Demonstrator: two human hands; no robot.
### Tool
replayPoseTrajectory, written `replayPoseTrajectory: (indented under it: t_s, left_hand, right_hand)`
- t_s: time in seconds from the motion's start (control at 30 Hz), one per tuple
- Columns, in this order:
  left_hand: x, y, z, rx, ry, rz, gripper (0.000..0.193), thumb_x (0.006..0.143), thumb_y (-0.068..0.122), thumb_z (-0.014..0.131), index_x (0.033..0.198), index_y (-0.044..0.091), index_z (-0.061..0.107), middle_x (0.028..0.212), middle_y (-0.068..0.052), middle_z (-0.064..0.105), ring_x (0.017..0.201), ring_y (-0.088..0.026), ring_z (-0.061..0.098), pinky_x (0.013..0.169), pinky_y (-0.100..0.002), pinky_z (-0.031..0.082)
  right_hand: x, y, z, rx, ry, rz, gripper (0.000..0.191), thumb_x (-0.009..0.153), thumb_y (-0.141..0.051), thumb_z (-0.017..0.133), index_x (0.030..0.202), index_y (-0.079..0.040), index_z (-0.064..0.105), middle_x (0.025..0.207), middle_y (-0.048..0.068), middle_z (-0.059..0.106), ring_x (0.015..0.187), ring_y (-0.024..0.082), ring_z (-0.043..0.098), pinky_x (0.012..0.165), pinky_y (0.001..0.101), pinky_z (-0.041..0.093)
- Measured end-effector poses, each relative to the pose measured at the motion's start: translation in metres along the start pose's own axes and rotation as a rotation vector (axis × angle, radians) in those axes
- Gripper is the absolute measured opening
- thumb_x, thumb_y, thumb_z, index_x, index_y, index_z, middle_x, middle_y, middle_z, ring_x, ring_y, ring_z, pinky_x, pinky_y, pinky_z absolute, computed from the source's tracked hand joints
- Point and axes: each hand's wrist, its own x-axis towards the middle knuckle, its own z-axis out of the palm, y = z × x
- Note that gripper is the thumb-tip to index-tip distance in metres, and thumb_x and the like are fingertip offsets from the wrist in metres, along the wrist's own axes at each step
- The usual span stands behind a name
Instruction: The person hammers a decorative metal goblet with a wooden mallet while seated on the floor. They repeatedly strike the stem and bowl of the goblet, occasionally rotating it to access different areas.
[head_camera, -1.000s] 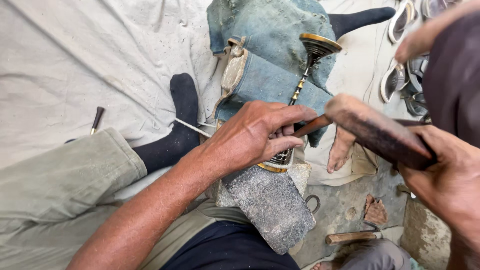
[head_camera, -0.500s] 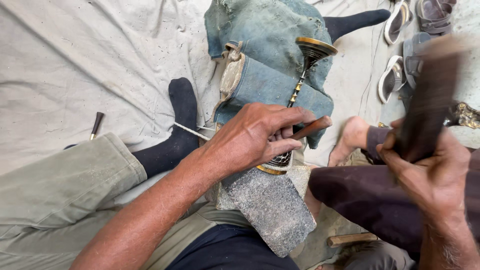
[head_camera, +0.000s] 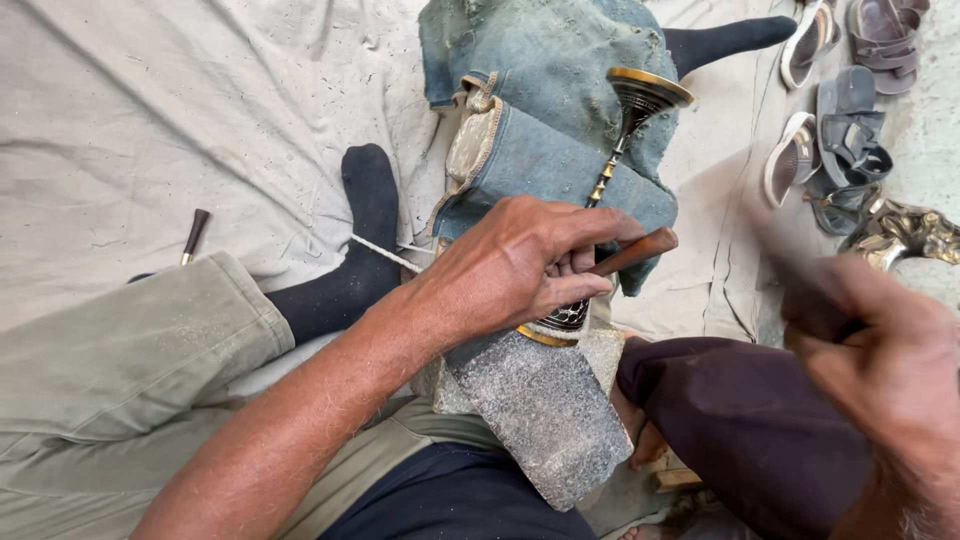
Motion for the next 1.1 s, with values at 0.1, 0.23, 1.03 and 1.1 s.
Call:
replayPoseTrajectory:
  t_s: [0.1,0.23,1.03,1.1]
  left_hand:
    - [0.000,0.001,0.000,-0.012,0.059,0.114,0.053,0.085,0.022,0.083,0.134,0.017,0.065,0.095,-0.002,0.076,0.075,-0.014,0.071,0.067,-0.031,0.060]
    - [-0.002,0.003,-0.001,-0.011,0.060,0.095,0.049,0.087,0.021,0.083,0.132,0.015,0.066,0.092,-0.004,0.075,0.074,-0.016,0.071,0.067,-0.032,0.060]
    - [0.002,0.003,-0.005,0.005,0.025,0.085,0.049,0.085,0.023,0.084,0.131,0.019,0.067,0.089,-0.002,0.075,0.072,-0.012,0.071,0.066,-0.032,0.060]
    - [0.002,0.002,-0.005,0.032,-0.034,-0.020,0.051,0.082,0.025,0.085,0.130,0.021,0.069,0.076,-0.003,0.074,0.063,-0.015,0.068,0.061,-0.035,0.057]
  right_hand:
    - [0.001,-0.009,0.000,0.225,0.085,-0.039,0.023,0.089,0.003,0.076,0.109,0.000,0.064,0.091,0.009,0.067,0.082,0.013,0.067,0.080,0.0280,0.057]
    - [0.003,-0.023,-0.011,-0.134,-0.052,-0.037,0.031,0.080,0.011,0.077,0.108,-0.002,0.069,0.079,0.011,0.068,0.064,0.018,0.065,0.061,0.0329,0.052]
    - [0.002,-0.010,-0.013,0.623,0.049,0.171,0.029,0.088,-0.008,0.074,0.115,-0.013,0.065,0.088,-0.001,0.068,0.069,0.007,0.065,0.071,0.0224,0.059]
    - [0.002,-0.009,-0.014,-0.080,-0.062,-0.007,0.032,0.082,-0.001,0.082,0.112,-0.005,0.071,0.085,0.008,0.069,0.068,0.015,0.067,0.068,0.0303,0.057]
